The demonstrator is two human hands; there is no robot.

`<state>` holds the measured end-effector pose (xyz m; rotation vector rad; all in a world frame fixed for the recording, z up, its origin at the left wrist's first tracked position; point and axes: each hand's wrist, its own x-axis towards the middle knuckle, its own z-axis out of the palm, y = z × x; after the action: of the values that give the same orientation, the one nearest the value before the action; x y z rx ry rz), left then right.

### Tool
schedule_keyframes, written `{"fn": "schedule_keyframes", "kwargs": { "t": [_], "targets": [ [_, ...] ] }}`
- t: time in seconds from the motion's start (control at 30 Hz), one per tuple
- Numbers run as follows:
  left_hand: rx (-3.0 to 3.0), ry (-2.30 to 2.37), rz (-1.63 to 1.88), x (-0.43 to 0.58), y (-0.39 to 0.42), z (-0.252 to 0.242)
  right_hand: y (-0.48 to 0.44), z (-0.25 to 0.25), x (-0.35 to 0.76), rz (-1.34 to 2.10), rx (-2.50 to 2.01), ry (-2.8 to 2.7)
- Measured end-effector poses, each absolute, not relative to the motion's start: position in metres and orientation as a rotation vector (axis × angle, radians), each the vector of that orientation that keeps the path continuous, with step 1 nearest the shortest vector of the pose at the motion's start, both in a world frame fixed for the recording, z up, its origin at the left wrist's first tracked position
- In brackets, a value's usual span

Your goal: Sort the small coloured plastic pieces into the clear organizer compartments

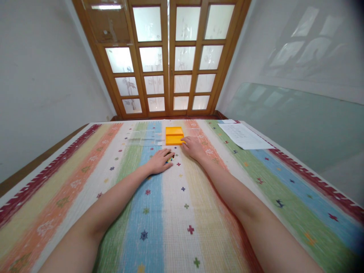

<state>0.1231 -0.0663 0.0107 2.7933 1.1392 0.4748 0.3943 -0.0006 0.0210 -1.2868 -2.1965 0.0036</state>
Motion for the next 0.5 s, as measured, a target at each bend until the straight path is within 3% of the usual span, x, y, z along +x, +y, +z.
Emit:
{"fn": "schedule_keyframes", "kwargs": {
  "t": [0.5],
  "targets": [
    [2.715, 1.183, 0.572, 0.106, -0.057, 0.022, -0.017, 0.023, 0.369, 0.192, -1.111, -2.449]
  ]
}}
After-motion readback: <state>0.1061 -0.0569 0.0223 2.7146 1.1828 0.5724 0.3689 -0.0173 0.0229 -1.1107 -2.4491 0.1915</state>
